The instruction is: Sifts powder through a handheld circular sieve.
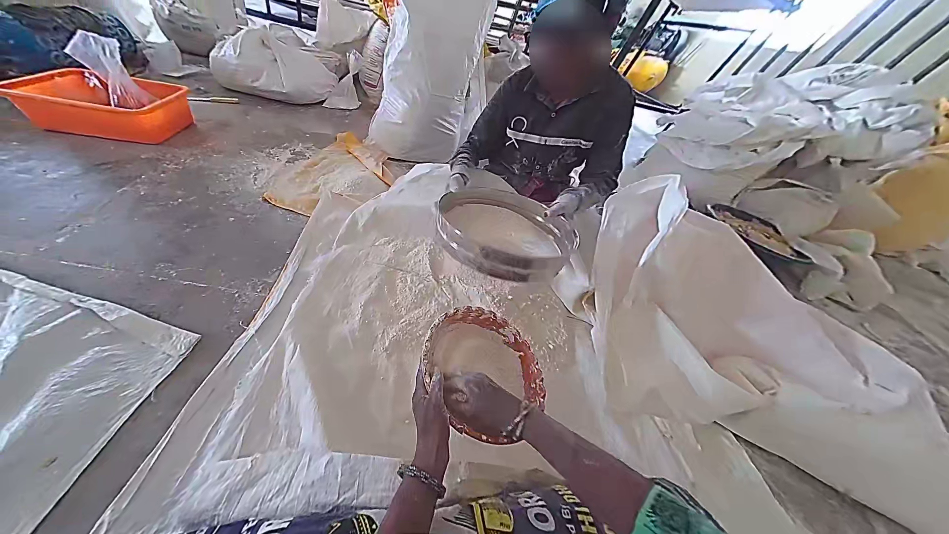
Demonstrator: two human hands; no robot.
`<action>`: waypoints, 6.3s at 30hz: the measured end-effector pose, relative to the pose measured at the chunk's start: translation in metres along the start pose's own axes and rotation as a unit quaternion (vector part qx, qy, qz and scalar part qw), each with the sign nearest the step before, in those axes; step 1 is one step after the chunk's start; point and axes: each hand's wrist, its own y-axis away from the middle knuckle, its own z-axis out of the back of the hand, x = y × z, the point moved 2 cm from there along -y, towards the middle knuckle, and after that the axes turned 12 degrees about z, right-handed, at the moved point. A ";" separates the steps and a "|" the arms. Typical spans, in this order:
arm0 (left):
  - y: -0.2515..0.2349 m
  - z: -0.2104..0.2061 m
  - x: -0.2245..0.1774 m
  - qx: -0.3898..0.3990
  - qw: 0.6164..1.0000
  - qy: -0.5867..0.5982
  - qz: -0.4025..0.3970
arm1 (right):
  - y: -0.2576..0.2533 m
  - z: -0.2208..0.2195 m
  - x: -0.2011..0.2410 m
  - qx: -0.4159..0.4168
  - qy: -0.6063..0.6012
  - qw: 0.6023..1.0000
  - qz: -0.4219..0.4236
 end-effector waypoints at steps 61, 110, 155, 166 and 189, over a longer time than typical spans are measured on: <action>0.012 -0.015 -0.003 0.049 0.998 -0.014 0.041 | 0.035 0.046 -0.059 -0.161 -0.001 0.944 -0.288; 0.005 -0.005 -0.020 -0.007 0.998 0.004 0.069 | 0.009 0.047 -0.009 0.057 -0.043 0.986 -0.153; 0.009 -0.003 -0.001 0.048 0.998 -0.021 -0.033 | -0.034 0.018 -0.003 -0.129 -0.049 0.970 -0.199; 0.009 -0.007 -0.014 0.049 0.999 -0.011 0.004 | 0.017 0.056 -0.032 -0.145 0.136 0.958 -0.208; 0.012 -0.003 -0.014 0.079 0.997 -0.020 0.012 | -0.010 0.020 0.014 0.032 0.003 0.992 -0.123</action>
